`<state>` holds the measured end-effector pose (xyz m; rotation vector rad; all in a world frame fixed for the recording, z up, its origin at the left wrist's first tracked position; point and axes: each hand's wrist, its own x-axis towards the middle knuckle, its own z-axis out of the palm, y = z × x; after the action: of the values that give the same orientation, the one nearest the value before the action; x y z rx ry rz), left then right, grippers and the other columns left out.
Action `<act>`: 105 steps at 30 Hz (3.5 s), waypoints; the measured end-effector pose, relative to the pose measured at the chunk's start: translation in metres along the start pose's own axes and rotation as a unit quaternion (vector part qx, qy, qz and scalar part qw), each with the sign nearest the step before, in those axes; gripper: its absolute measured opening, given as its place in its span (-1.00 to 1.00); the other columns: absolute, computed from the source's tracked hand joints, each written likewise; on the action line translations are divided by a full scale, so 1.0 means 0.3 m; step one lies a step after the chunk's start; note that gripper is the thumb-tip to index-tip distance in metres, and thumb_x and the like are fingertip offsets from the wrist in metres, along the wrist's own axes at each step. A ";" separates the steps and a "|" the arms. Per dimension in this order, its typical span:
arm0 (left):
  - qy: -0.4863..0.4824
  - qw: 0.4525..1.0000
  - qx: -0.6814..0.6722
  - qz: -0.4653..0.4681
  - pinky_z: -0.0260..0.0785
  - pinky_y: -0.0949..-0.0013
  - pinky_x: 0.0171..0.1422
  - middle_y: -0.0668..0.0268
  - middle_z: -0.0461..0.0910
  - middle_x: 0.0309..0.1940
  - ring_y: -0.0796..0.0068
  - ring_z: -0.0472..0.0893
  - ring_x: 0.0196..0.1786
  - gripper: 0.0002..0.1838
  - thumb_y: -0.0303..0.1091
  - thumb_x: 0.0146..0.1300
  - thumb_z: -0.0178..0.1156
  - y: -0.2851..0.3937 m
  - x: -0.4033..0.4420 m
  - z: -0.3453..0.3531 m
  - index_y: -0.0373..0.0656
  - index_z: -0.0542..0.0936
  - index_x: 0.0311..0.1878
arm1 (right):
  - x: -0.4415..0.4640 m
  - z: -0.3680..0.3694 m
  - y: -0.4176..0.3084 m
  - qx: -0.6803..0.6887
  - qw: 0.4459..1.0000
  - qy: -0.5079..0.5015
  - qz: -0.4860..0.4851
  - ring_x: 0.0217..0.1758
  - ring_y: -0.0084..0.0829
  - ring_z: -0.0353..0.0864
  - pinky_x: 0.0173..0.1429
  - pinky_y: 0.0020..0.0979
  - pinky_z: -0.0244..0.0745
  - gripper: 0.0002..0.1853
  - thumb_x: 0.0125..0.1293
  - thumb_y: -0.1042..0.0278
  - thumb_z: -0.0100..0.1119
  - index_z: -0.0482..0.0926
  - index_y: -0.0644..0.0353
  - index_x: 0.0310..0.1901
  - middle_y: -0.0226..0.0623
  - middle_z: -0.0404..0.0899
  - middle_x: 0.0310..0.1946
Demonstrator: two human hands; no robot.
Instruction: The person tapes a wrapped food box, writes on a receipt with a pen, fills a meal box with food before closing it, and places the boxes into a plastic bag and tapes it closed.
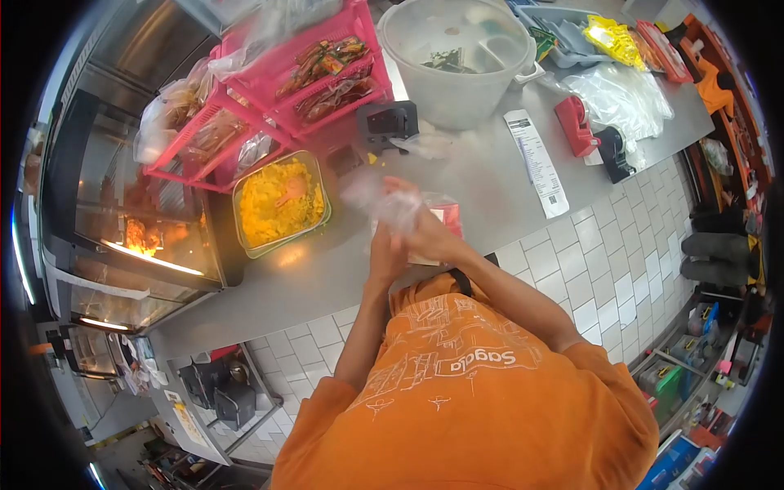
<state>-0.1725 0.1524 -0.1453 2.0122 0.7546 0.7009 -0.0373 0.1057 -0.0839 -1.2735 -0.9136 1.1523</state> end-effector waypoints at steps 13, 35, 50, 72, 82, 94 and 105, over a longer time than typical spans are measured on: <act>0.157 0.972 -0.173 0.014 0.33 0.30 0.23 0.30 0.56 -0.08 0.42 0.51 0.06 -0.66 -0.42 0.31 0.20 -0.082 0.018 0.080 -0.28 0.49 0.13 | -0.025 -0.038 0.239 -0.186 0.959 0.118 -0.178 0.26 -0.10 0.45 0.50 -0.13 0.13 -0.55 0.34 0.26 0.18 0.46 0.33 0.19 -0.04 0.51 0.15; -0.088 0.930 -0.357 -0.031 0.31 0.24 0.25 0.23 0.48 0.04 0.48 0.55 -0.07 -0.35 -0.26 0.06 0.40 0.051 0.089 0.077 -0.21 0.37 0.21 | -0.063 -0.255 0.129 -0.355 0.914 0.059 -0.188 0.30 -0.03 0.36 0.56 -0.05 0.00 -0.34 -0.23 0.26 0.57 0.53 0.20 0.00 -0.05 0.51 0.06; -0.221 0.942 0.248 -0.051 -0.03 0.00 0.55 0.08 0.22 0.44 0.07 0.24 0.47 0.09 0.08 -0.10 0.42 0.154 0.123 0.175 -0.28 0.15 0.43 | -0.015 -0.163 0.158 0.203 0.924 0.269 0.182 -0.03 -0.05 0.59 0.08 -0.23 0.47 -0.67 0.36 0.29 0.05 0.59 0.32 0.02 0.14 0.63 -0.17; -0.072 0.906 0.008 0.418 0.06 -0.16 0.49 0.17 0.63 0.06 -0.01 0.48 0.28 -0.64 -0.27 0.46 -0.09 0.663 0.647 0.007 -0.20 0.68 -0.02 | -0.019 -0.673 -0.112 0.533 0.815 -0.190 0.127 0.35 -0.20 0.40 0.43 -0.11 0.25 -0.19 0.37 -0.05 0.17 0.05 0.17 0.48 -0.14 0.40 0.30; 0.027 0.953 0.247 0.175 0.15 -0.09 0.43 0.18 0.61 0.06 0.00 0.51 0.21 -0.67 -0.26 0.40 -0.02 0.682 0.501 -0.191 -0.20 0.64 0.02 | 0.198 -0.994 -0.403 -0.207 0.782 0.434 -0.397 0.29 -0.16 0.48 0.36 -0.12 0.30 -0.44 0.19 0.57 0.23 0.41 0.20 0.26 -0.13 0.47 0.24; 0.104 0.928 0.356 -0.024 0.37 0.16 0.30 0.09 0.44 0.23 0.16 0.51 0.20 -0.68 -0.25 0.39 0.01 0.411 0.128 0.080 -0.02 0.49 0.16 | 1.047 -1.367 0.087 -0.427 0.896 0.118 0.029 -0.32 -0.13 0.74 -0.13 -0.13 0.64 -0.80 0.24 0.42 0.08 0.69 0.30 -0.31 0.04 0.69 -0.38; 0.028 0.957 -0.231 -0.171 0.34 0.14 0.22 0.12 0.52 0.08 0.11 0.52 0.08 -0.66 -0.28 0.26 0.15 0.231 0.117 0.664 -0.10 0.56 0.09 | 1.018 -1.413 0.058 -0.542 0.839 -0.040 -0.017 0.00 0.05 0.65 0.09 -0.08 0.57 -0.75 0.27 0.37 0.09 0.67 0.21 -0.09 0.13 0.64 -0.11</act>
<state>0.0090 0.0434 -0.1744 1.4005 0.8545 0.6575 0.4373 0.3040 -0.1775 -2.0806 -1.7678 0.6013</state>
